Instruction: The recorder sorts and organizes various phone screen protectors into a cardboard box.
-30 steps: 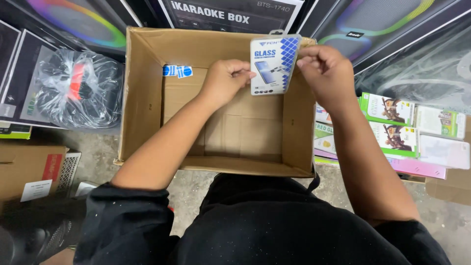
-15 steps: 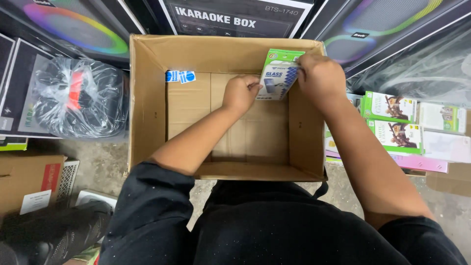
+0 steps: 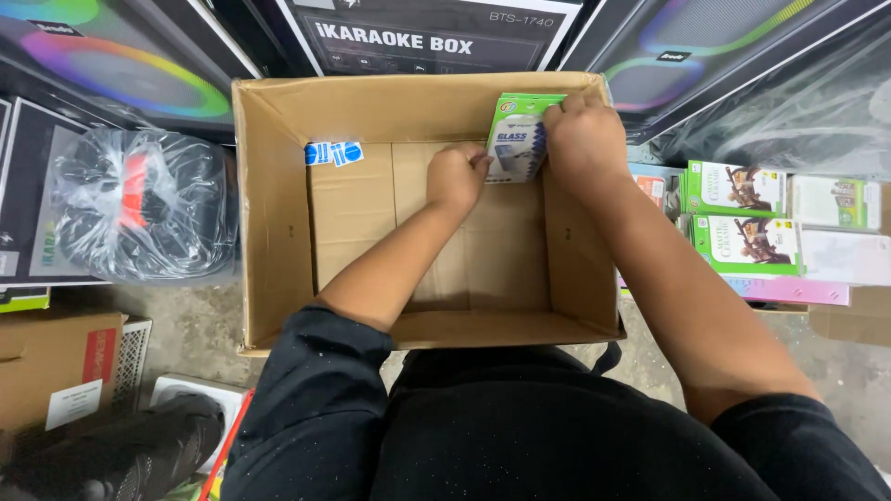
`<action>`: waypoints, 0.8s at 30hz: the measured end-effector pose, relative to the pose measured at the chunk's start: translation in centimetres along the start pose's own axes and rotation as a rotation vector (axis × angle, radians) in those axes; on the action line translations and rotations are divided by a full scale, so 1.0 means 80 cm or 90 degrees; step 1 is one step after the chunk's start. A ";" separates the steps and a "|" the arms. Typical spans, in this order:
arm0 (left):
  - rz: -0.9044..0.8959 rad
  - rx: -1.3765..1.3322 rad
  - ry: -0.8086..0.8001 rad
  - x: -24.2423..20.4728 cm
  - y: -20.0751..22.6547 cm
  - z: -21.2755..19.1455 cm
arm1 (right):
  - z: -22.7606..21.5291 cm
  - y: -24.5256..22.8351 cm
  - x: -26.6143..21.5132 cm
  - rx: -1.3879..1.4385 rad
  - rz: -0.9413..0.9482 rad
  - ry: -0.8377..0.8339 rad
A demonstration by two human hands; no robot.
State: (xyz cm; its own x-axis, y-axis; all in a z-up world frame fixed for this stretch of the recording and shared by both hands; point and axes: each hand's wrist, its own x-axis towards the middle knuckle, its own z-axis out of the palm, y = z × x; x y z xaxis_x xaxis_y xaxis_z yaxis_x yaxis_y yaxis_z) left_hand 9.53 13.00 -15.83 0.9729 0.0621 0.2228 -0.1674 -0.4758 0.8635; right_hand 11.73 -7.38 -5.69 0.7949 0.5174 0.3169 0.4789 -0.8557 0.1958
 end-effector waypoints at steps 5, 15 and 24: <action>-0.009 0.054 0.008 0.003 -0.001 0.002 | 0.008 -0.001 -0.001 -0.037 0.012 -0.035; -0.060 0.021 0.020 0.012 0.026 -0.009 | -0.044 0.009 -0.009 0.020 -0.016 0.059; -0.104 -0.191 0.128 0.003 0.136 -0.011 | -0.117 0.079 -0.055 0.430 0.109 0.213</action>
State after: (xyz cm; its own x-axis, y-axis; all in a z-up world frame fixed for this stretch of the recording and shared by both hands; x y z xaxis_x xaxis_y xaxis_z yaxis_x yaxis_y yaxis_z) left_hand 7.78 8.63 -5.97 0.9448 0.3009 0.1296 -0.0809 -0.1691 0.9823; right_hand 7.77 -15.07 2.81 0.7749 0.2602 0.5761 0.5685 -0.6854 -0.4551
